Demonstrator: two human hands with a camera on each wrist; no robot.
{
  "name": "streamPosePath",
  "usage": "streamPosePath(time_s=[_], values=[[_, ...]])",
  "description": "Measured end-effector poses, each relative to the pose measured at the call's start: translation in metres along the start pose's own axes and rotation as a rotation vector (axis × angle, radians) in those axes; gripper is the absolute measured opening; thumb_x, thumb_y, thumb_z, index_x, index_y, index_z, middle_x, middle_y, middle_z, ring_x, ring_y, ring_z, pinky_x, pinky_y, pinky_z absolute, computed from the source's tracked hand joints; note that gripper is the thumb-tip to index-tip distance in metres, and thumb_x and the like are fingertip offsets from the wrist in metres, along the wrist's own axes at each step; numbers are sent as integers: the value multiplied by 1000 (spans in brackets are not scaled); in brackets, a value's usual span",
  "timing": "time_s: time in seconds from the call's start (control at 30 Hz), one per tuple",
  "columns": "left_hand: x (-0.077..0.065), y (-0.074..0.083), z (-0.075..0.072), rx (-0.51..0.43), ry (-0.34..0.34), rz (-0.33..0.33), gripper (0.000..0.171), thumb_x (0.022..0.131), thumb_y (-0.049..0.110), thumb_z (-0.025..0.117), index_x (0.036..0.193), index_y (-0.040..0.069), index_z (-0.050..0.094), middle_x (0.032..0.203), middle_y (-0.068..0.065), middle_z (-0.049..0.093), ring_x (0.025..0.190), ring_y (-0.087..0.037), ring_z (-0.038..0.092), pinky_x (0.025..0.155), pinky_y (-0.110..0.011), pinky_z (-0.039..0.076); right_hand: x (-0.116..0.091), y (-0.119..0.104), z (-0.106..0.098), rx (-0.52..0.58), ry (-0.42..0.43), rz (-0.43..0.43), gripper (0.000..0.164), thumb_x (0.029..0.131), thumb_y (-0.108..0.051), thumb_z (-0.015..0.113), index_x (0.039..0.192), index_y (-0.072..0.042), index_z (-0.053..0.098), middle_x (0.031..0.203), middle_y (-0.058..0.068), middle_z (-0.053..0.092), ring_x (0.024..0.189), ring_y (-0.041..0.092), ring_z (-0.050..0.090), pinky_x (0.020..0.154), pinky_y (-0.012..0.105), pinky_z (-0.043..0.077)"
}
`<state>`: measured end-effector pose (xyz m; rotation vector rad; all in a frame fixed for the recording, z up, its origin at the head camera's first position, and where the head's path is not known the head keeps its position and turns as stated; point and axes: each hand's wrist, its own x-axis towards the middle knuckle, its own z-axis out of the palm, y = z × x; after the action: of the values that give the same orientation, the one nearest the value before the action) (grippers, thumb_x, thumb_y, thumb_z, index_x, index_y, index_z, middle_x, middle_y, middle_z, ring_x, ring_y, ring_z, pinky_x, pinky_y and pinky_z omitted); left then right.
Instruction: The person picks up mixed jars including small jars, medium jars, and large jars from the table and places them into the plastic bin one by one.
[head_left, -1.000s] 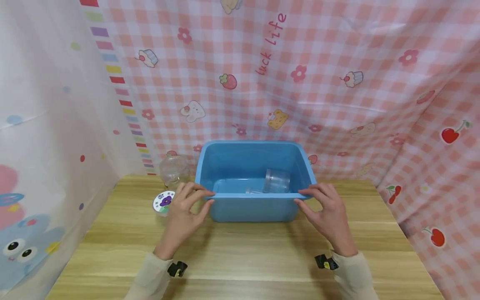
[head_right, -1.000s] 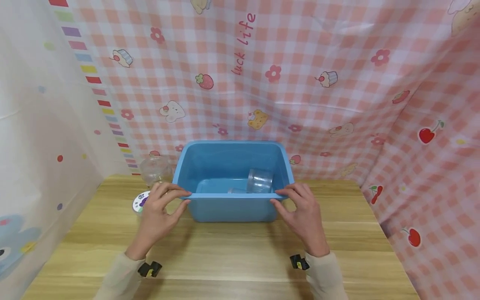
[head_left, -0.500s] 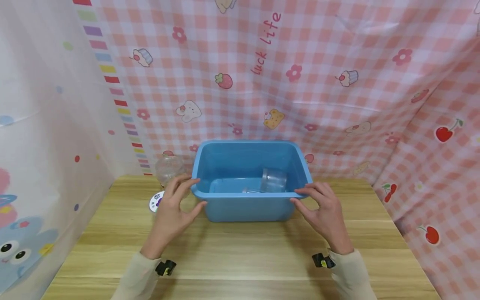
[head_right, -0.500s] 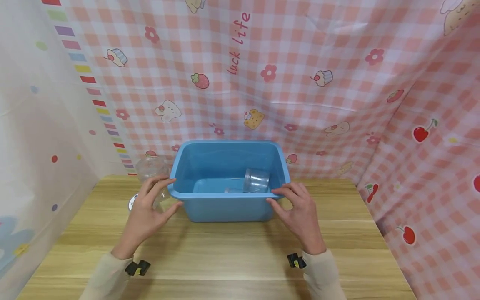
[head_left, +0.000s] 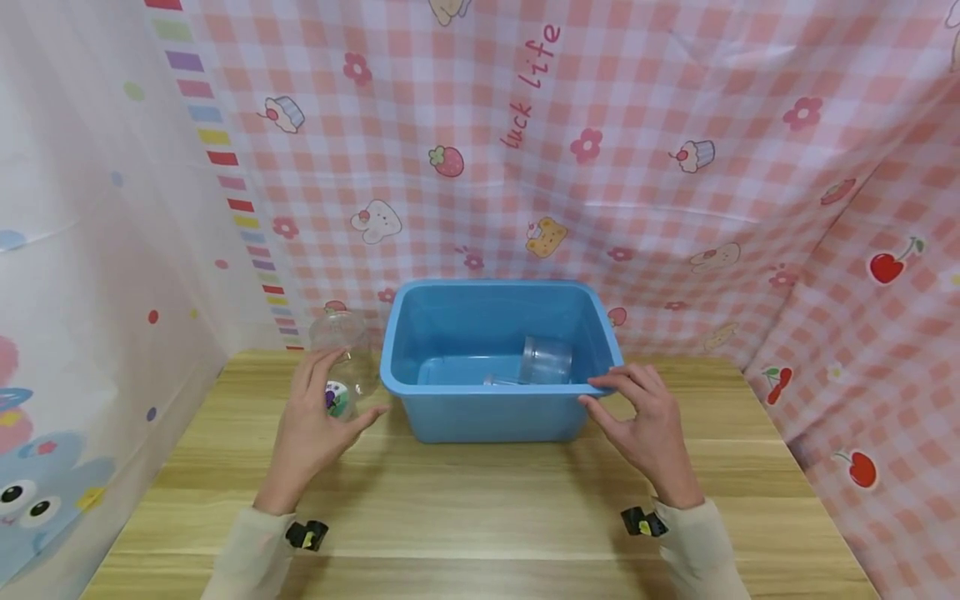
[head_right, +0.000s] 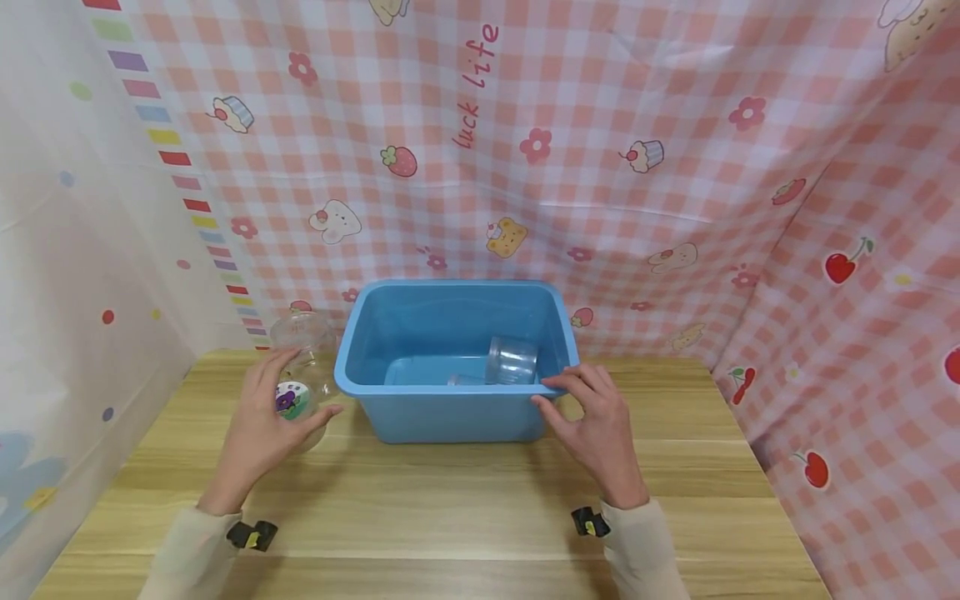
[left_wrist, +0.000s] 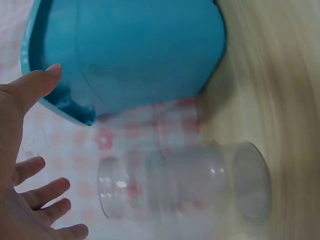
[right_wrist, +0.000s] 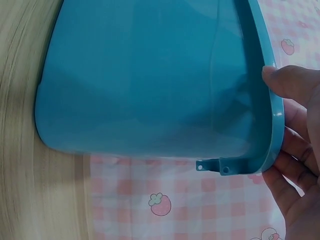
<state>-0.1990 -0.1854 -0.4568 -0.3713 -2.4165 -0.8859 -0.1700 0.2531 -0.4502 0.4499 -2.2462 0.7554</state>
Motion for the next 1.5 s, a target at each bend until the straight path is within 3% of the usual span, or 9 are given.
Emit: streamPosePath(time_s=[0.33,0.73,0.9,1.13,1.33,1.5], values=[[-6,-25,0,-39,-48,-184,112,66,39,97,154,4,37,155,-22,42,143,-44,38,109,-70,37,0,1,1,-5,3,5,28,76,-20,92,99,-11,79,101,3,70,96,20,57,82,31,47],[-22,-53,8,-189,-124,-443,127,69,42,95,162,5,17,159,-28,34,143,-47,38,114,-69,34,-1,2,3,19,21,-22,27,75,-16,92,97,-9,79,99,4,70,93,21,57,79,29,45],[-27,-63,12,-267,-138,-490,126,73,35,94,164,7,12,158,-25,37,142,-42,41,117,-63,32,-1,2,4,23,21,-20,27,75,-16,92,97,-9,79,99,4,70,92,21,57,79,29,45],[-36,-74,14,-319,-173,-586,124,77,36,92,164,9,7,163,-24,30,148,-42,34,122,-61,26,-1,1,4,29,13,-12,27,75,-17,92,97,-9,79,99,3,70,92,20,56,79,30,45],[-40,-77,15,-355,-217,-685,114,80,39,89,160,2,16,160,-27,33,148,-44,36,119,-57,35,0,1,3,28,14,-11,27,75,-17,92,98,-10,79,100,4,71,93,20,57,80,30,45],[-40,-75,16,-348,-206,-695,110,80,39,89,158,0,22,157,-27,38,146,-43,40,117,-55,39,-1,1,1,21,16,-8,27,75,-17,92,98,-10,79,100,4,71,93,20,57,80,29,45]])
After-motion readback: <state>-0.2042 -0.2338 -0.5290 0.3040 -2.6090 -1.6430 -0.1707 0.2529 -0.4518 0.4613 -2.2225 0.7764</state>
